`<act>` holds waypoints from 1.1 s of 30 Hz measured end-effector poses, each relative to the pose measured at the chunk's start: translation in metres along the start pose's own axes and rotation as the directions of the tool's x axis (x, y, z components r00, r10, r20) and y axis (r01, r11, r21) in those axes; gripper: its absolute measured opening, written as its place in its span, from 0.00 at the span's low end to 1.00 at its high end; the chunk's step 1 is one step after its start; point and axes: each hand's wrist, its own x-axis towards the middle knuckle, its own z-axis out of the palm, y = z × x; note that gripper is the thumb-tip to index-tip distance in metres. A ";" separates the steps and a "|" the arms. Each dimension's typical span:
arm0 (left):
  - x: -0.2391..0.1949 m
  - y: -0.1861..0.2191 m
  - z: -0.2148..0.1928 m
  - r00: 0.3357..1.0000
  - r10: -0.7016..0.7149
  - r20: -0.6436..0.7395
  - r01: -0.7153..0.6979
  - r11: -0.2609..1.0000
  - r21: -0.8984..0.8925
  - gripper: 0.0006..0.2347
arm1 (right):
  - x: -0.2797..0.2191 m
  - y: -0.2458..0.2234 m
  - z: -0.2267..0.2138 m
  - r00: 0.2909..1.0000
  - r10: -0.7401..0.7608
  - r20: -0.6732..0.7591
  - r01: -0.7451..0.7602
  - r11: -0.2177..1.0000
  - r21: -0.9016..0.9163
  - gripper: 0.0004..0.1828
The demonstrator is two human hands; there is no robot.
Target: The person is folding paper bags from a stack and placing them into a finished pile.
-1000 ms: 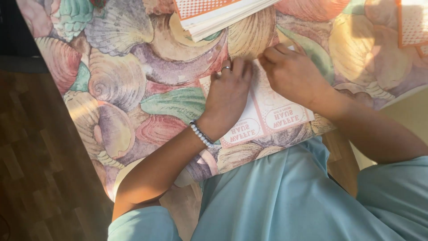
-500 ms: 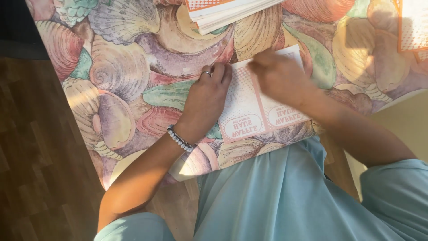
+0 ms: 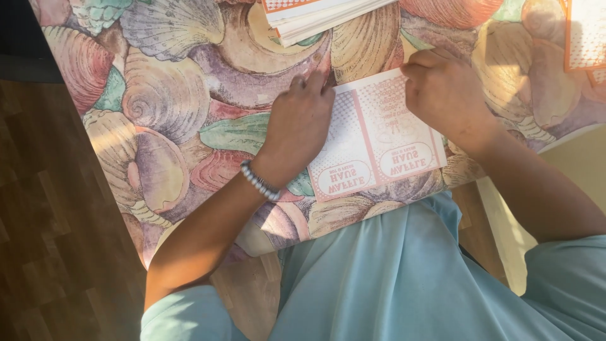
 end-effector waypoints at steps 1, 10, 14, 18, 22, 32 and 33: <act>0.010 0.003 -0.004 0.999 -0.030 0.041 0.036 0.986 -0.166 0.13 | 0.001 -0.001 0.002 1.000 0.014 0.016 -0.015 1.000 0.003 0.12; 0.089 0.019 0.027 0.893 -0.099 0.438 0.276 0.890 -0.362 0.35 | 0.013 0.017 -0.024 0.992 0.123 -0.035 -0.087 0.850 0.519 0.17; 0.096 0.019 0.013 0.786 -0.066 0.614 0.305 0.906 -0.293 0.21 | -0.009 0.052 -0.015 0.969 0.235 0.077 -0.226 0.715 0.661 0.12; 0.086 0.005 0.002 0.878 0.060 0.475 0.294 0.715 -0.634 0.12 | -0.034 0.087 0.007 0.789 0.567 0.238 -0.381 0.146 0.913 0.21; 0.067 0.004 -0.027 0.992 -0.113 -0.055 -0.012 0.357 -0.934 0.12 | -0.035 0.097 0.017 0.633 0.615 0.471 -0.358 -0.308 0.882 0.36; 0.037 0.015 -0.012 0.881 -0.472 -0.042 0.008 0.104 -0.994 0.18 | -0.028 0.106 -0.009 0.580 0.650 0.490 -0.313 -0.378 0.871 0.54; 0.037 0.015 -0.012 0.885 -0.461 -0.066 -0.016 0.111 -0.994 0.17 | -0.034 0.115 -0.018 0.763 0.605 0.226 -0.417 0.194 0.888 0.27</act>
